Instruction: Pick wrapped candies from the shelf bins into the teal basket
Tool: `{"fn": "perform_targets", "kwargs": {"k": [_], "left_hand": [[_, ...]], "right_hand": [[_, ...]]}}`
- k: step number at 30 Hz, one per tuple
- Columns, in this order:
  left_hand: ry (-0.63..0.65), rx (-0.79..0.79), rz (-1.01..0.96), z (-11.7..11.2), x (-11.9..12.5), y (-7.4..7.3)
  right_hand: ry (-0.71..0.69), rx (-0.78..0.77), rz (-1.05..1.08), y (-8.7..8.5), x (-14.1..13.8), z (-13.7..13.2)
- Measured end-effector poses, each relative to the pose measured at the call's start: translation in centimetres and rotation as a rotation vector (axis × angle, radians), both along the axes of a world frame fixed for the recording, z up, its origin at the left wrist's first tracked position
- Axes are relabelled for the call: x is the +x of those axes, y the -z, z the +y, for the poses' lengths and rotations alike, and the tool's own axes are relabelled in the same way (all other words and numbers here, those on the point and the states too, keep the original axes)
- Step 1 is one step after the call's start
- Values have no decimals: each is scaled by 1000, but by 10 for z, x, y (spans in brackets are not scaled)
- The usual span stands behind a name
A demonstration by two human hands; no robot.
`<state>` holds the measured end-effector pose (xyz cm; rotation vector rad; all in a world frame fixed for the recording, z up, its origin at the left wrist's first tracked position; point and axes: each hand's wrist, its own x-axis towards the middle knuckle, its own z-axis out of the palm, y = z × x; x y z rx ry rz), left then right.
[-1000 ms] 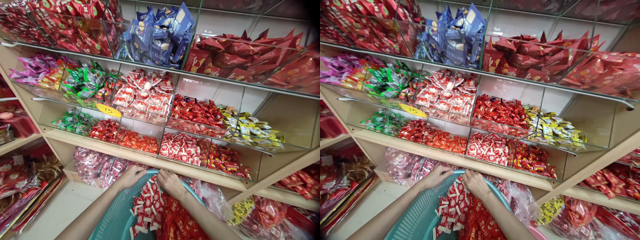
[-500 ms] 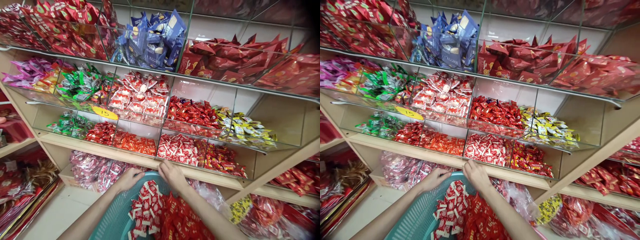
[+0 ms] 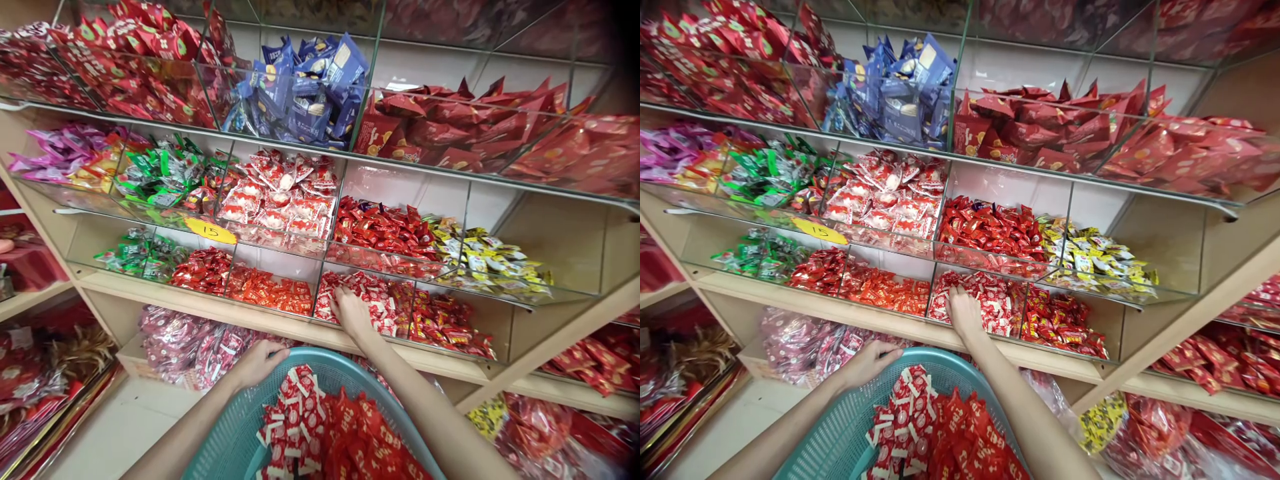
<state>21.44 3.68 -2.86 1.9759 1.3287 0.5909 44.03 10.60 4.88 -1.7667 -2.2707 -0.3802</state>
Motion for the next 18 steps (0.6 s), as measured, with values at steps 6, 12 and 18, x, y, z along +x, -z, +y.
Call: {"fn": "perform_targets", "kwargs": {"k": [6, 12, 18], "left_hand": [[-1, -2, -3, -1, 0, -1], [6, 9, -5, 0, 0, -2], [4, 4, -15, 0, -1, 0]], "right_hand": [[23, -45, 5, 0, -2, 3], [41, -53, 2, 1, -2, 5], [64, -48, 3, 0, -3, 4]]}}
